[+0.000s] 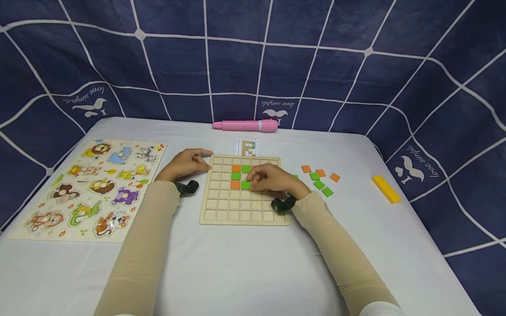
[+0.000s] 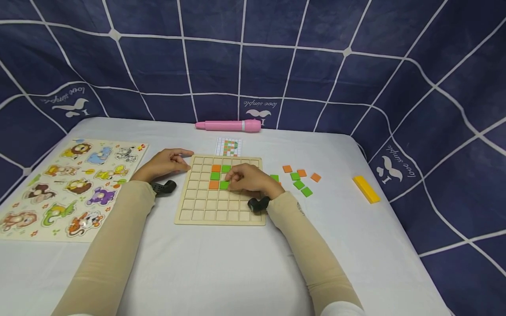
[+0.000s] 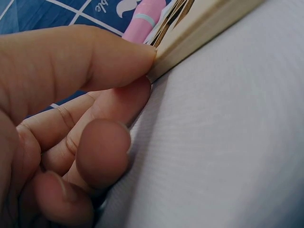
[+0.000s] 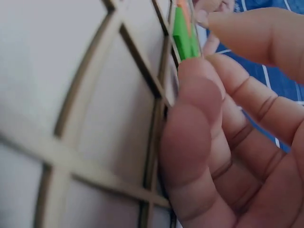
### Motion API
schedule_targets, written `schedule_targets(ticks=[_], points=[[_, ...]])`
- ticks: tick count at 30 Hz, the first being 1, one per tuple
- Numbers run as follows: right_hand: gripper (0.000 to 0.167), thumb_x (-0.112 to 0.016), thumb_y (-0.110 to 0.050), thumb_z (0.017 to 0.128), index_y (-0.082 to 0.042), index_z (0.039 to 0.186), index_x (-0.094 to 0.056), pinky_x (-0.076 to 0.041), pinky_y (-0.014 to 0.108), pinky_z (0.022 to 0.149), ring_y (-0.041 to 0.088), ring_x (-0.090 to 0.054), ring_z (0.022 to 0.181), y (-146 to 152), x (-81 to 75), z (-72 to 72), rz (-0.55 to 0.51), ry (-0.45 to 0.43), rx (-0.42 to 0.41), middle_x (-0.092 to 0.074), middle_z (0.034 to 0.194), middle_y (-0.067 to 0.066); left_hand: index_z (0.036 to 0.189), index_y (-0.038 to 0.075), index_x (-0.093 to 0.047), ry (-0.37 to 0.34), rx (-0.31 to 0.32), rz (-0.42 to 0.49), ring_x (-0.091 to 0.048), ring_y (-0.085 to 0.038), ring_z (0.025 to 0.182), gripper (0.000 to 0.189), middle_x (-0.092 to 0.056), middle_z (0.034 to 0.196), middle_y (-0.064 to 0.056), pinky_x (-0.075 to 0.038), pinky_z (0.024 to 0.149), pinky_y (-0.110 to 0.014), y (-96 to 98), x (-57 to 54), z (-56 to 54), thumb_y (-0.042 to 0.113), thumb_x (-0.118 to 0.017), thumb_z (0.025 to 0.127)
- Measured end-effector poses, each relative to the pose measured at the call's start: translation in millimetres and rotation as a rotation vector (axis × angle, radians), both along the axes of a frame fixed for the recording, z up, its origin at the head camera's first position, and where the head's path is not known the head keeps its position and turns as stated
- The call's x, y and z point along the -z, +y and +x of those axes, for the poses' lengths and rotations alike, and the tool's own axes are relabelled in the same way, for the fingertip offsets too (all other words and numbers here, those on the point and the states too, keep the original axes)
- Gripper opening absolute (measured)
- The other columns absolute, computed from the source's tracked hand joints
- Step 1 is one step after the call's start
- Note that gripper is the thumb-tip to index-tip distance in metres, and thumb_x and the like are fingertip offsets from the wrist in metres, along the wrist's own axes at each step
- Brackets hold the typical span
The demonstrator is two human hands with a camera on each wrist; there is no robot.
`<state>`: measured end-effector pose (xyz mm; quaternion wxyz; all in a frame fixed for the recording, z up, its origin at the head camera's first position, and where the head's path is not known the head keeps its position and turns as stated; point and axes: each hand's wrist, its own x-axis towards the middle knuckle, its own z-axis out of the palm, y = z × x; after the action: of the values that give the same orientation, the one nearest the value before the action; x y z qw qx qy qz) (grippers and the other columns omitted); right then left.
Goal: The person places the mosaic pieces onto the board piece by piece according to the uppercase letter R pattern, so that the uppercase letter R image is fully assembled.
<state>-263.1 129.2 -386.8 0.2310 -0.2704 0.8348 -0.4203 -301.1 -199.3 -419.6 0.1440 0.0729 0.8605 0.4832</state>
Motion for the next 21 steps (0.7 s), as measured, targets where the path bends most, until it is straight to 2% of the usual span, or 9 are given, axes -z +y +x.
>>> schedule_targets(ticks=[7,12,16,21], points=[[0.025,-0.068,0.000,0.101,0.008,0.125,-0.070,-0.052,0.028,0.066,0.018,-0.056,0.071,22.0,-2.2,0.3,-0.117,-0.044,0.033,-0.067,0.094,0.004,0.153,0.006,-0.060,0.017,0.003,-0.024,-0.054,-0.017,0.075,0.066,-0.068,0.084,0.003,-0.038,0.093,-0.038,0.7,0.0,-0.5,0.018,-0.082,0.092],[0.027,-0.064,0.002,0.101,0.011,0.126,-0.068,-0.051,0.028,0.066,0.019,-0.055,0.071,45.5,-4.3,2.1,-0.162,-0.045,0.106,-0.065,0.091,0.005,0.153,0.007,-0.061,0.017,0.000,-0.027,-0.054,-0.019,0.077,0.065,-0.068,0.084,0.002,-0.039,0.094,-0.039,0.4,0.1,-0.9,0.017,-0.082,0.092],[0.028,-0.066,-0.002,0.101,0.010,0.126,-0.068,-0.049,0.026,0.064,0.016,-0.054,0.070,66.0,-5.4,4.2,-0.157,-0.030,0.176,-0.064,0.091,0.004,0.154,0.006,-0.059,0.013,0.003,-0.029,-0.054,-0.019,0.076,0.065,-0.068,0.084,0.001,-0.039,0.094,-0.039,-0.1,0.1,-0.8,0.017,-0.081,0.093],[0.028,-0.068,-0.004,0.102,0.010,0.127,-0.068,-0.050,0.025,0.065,0.015,-0.056,0.071,92.5,-5.5,6.6,-0.154,-0.021,0.240,-0.065,0.094,0.010,0.153,0.005,-0.060,0.022,0.008,-0.039,-0.054,-0.017,0.077,0.065,-0.069,0.085,0.001,-0.039,0.093,-0.039,0.3,-0.4,-0.1,0.018,-0.082,0.093]])
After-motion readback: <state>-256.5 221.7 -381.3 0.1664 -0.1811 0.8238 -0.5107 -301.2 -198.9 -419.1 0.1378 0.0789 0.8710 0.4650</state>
